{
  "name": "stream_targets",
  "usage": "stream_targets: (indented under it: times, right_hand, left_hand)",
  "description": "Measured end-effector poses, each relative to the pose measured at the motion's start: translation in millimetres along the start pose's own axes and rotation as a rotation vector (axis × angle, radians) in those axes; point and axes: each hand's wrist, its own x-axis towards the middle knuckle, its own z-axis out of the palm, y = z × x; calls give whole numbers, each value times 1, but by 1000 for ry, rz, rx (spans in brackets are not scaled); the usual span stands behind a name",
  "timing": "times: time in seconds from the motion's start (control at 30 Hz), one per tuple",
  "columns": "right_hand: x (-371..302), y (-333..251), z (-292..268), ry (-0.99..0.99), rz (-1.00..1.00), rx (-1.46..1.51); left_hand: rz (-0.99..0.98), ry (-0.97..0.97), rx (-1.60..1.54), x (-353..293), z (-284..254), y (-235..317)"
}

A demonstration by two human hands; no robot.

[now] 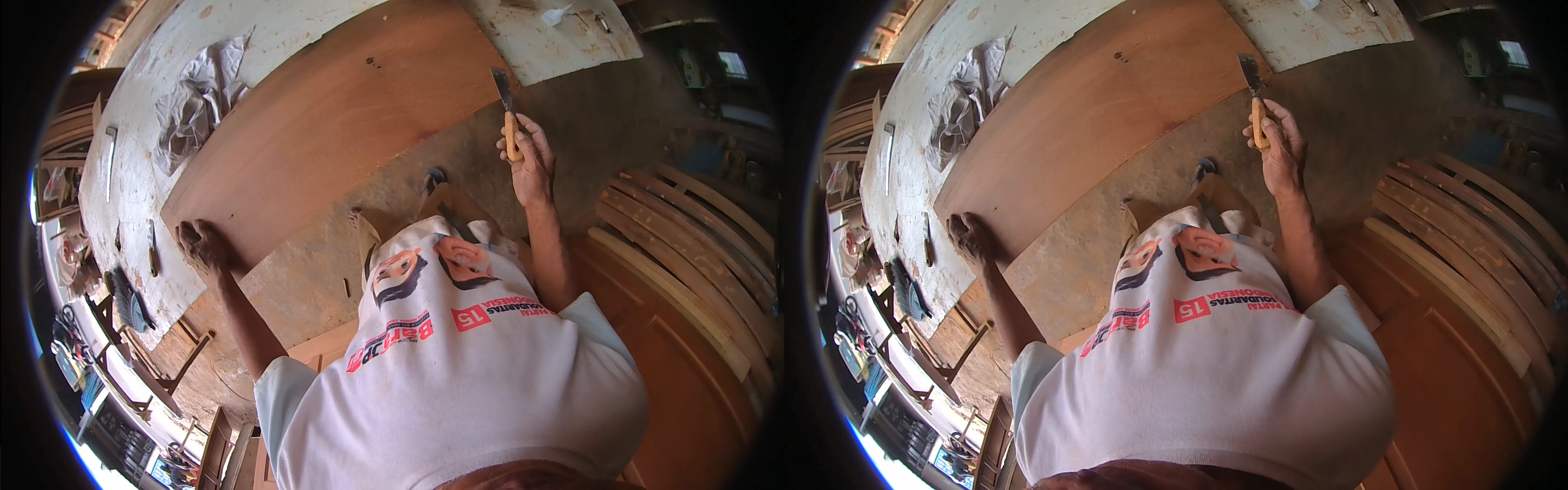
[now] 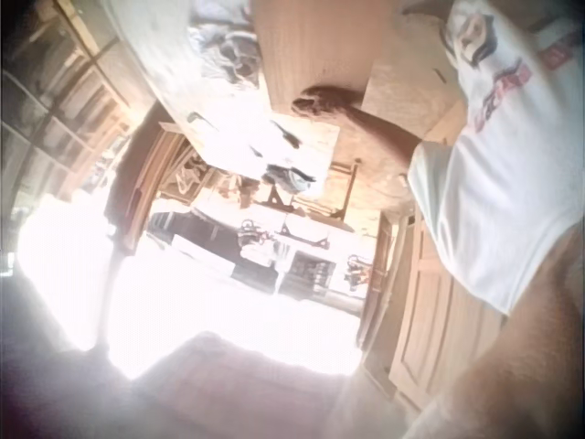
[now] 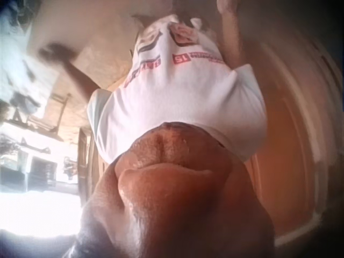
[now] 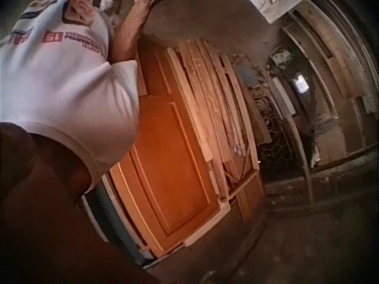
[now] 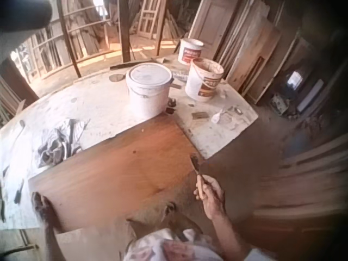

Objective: The person applies glue to holes in a wood board and uses a spatula to spread and smooth wood filler from a bucket across the surface.

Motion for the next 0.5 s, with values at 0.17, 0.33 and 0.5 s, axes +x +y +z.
stream_targets:
  times: [0.17,0.33,0.5]
  right_hand:
    - [22,-9,-17,-133,46,-453]
    - [43,-23,20,-281,-482,-760]
    - [79,-26,64,-326,-554,-906]
  left_hand:
    - [-130,81,46,-4,5,2]
    - [-150,125,70,-8,4,3]
    - [-186,124,29,-12,5,13]
